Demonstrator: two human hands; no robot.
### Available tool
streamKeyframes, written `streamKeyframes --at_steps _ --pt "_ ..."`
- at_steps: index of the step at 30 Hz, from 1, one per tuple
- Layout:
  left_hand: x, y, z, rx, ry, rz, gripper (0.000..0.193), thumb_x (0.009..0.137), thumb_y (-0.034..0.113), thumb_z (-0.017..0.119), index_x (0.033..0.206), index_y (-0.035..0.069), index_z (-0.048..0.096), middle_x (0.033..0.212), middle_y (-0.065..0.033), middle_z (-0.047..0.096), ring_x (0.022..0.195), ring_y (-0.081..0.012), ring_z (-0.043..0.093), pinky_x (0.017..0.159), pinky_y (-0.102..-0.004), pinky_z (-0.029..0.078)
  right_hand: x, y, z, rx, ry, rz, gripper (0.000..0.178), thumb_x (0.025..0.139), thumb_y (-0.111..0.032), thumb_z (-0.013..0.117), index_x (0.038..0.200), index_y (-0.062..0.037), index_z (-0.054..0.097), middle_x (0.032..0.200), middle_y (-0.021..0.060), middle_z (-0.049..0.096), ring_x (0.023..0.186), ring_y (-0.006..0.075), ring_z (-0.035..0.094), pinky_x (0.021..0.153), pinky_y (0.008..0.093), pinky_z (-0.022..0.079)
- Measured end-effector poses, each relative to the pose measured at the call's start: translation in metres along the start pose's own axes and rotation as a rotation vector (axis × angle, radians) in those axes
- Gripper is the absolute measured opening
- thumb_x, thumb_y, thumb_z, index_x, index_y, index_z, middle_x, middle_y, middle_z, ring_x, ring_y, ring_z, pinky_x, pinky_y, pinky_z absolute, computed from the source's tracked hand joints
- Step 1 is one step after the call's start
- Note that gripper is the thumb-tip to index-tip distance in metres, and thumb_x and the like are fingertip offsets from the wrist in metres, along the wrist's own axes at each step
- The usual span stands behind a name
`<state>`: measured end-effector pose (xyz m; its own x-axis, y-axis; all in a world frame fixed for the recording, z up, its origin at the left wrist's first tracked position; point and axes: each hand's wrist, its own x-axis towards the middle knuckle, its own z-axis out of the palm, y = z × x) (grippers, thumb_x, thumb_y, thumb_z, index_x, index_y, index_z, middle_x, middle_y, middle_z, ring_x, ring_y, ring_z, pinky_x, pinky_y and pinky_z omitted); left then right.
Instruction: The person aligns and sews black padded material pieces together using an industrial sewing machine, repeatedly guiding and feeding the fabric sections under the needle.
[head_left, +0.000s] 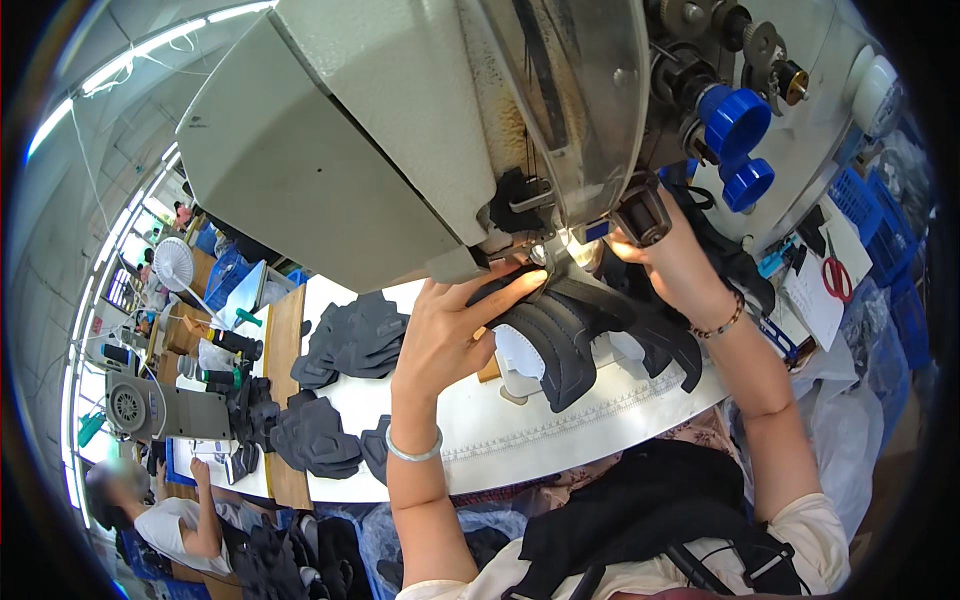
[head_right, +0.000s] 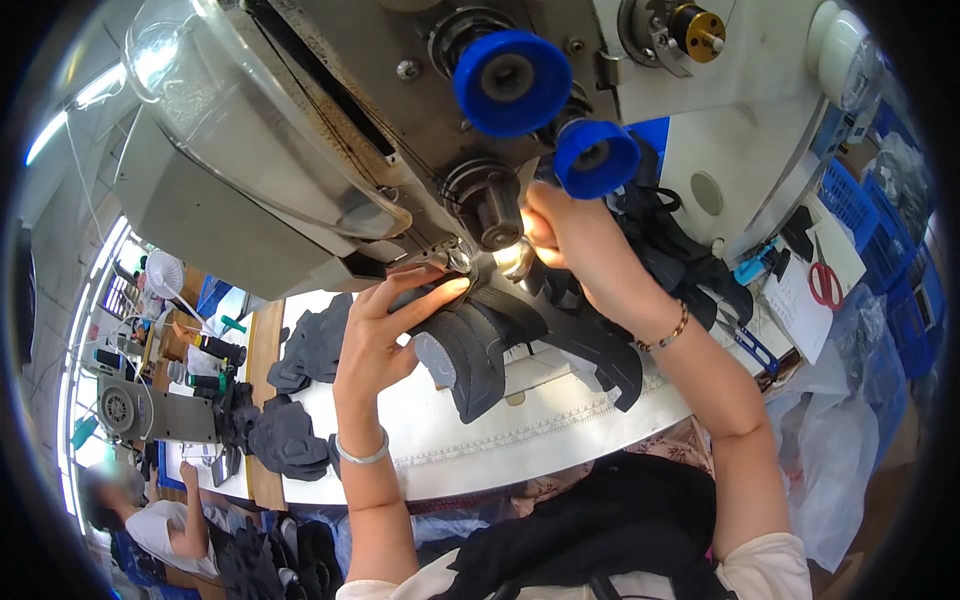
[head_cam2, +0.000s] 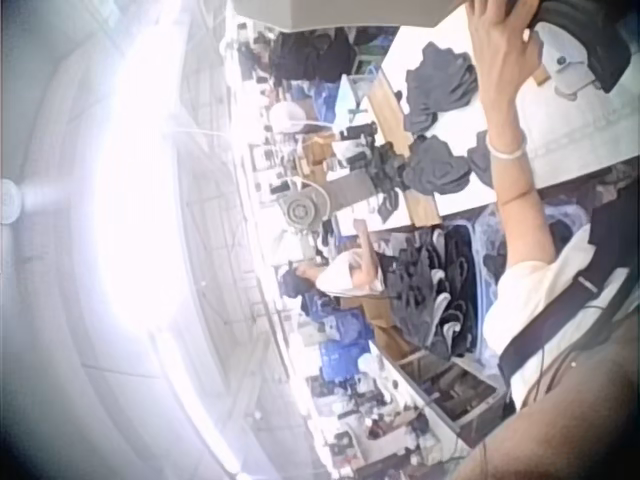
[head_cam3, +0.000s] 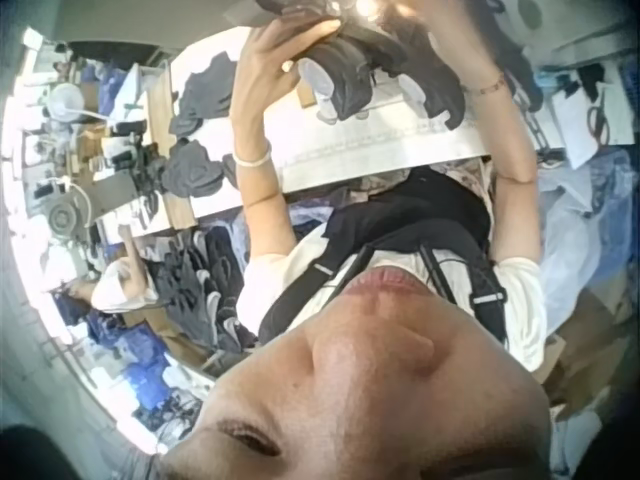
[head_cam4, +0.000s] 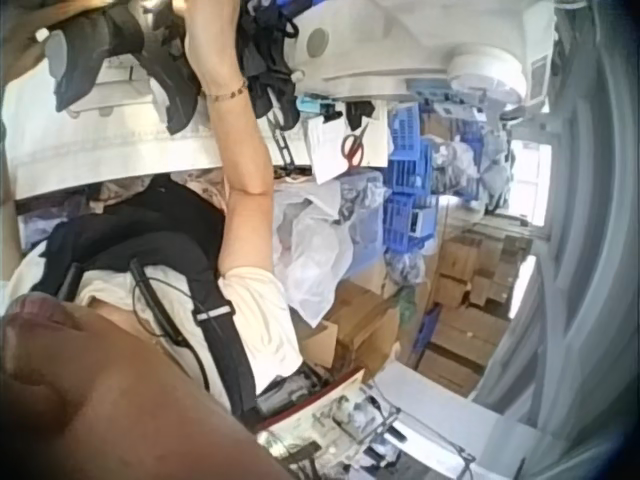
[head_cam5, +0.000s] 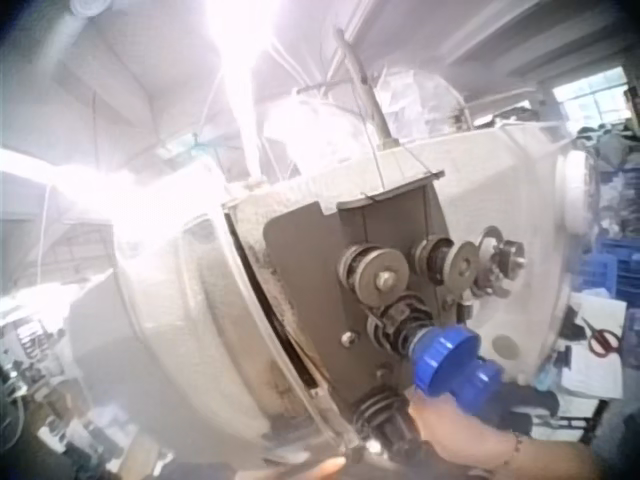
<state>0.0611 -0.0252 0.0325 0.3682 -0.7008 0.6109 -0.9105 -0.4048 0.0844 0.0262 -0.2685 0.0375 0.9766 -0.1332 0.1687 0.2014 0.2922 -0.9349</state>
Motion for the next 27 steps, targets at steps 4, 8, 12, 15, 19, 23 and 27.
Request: streamKeyframes --at_steps 4,8,12,15,19,23,27 --pt "0.002 0.001 0.002 -0.031 0.003 0.005 0.055 0.063 -0.002 0.064 0.113 0.017 0.073 0.111 -0.0072 0.066 0.104 -0.0277 0.063 0.084 -0.0380 0.049 -0.011 -0.017 -0.010 -0.034 -0.121 0.064 0.025 0.093 -0.016 0.048 0.070 -0.0049 0.051 0.060 -0.0004 0.049 0.045 0.0085 0.035 0.048 0.0266 0.031" --pt "-0.004 0.002 -0.004 0.008 -0.038 -0.023 0.060 0.061 -0.007 0.060 0.115 0.017 0.072 0.113 -0.0064 0.066 0.106 -0.0285 0.062 0.085 -0.0387 0.049 -0.068 -0.033 0.010 -0.966 -0.038 -0.565 0.015 0.080 -0.006 0.054 0.090 -0.0001 0.063 0.090 0.0107 0.064 0.074 0.0196 0.057 0.070 0.0330 0.044" --pt "-0.002 0.005 -0.005 0.000 -0.036 -0.032 0.063 0.060 -0.009 0.057 0.116 0.017 0.072 0.114 -0.0062 0.066 0.107 -0.0292 0.061 0.087 -0.0393 0.049 -0.094 -0.023 0.032 -1.491 -0.167 -0.829 0.037 0.072 -0.006 0.059 0.107 0.0050 0.063 0.114 0.0130 0.060 0.102 0.0262 0.056 0.091 0.0380 0.045" --pt "0.003 0.008 -0.004 -0.008 -0.019 -0.030 0.066 0.057 -0.010 0.056 0.115 0.017 0.072 0.115 -0.0062 0.065 0.109 -0.0295 0.061 0.088 -0.0390 0.048 -0.075 0.006 0.025 -1.493 -0.176 -1.041 0.040 0.072 -0.009 0.061 0.108 0.0074 0.062 0.109 0.0129 0.061 0.101 0.0257 0.057 0.093 0.0364 0.045" --pt "-0.001 0.004 -0.004 -0.004 -0.033 -0.036 0.069 0.054 -0.010 0.053 0.114 0.017 0.073 0.116 -0.0069 0.065 0.111 -0.0291 0.060 0.088 -0.0380 0.048 -0.060 0.016 0.020 -1.430 -0.217 -1.151 0.033 0.072 -0.009 0.062 0.102 0.0046 0.063 0.103 0.0124 0.062 0.093 0.0227 0.056 0.086 0.0334 0.047" --pt "-0.006 -0.002 -0.002 -0.093 -0.002 -0.044 0.068 0.051 -0.009 0.051 0.110 0.014 0.075 0.115 -0.0088 0.066 0.111 -0.0295 0.061 0.089 -0.0384 0.049 -0.059 0.019 0.023 -1.458 -0.198 -1.198 0.029 0.073 -0.009 0.062 0.100 0.0025 0.064 0.103 0.0121 0.062 0.089 0.0208 0.055 0.081 0.0324 0.047" --pt "-0.004 -0.005 0.001 -0.113 0.003 -0.016 0.066 0.050 -0.006 0.049 0.107 0.013 0.075 0.114 -0.0110 0.067 0.103 -0.0302 0.066 0.087 -0.0369 0.054 -0.057 0.026 0.018 -1.392 -0.155 -1.199 0.029 0.074 -0.008 0.062 0.102 0.0013 0.065 0.102 0.0113 0.062 0.085 0.0189 0.055 0.075 0.0300 0.046"
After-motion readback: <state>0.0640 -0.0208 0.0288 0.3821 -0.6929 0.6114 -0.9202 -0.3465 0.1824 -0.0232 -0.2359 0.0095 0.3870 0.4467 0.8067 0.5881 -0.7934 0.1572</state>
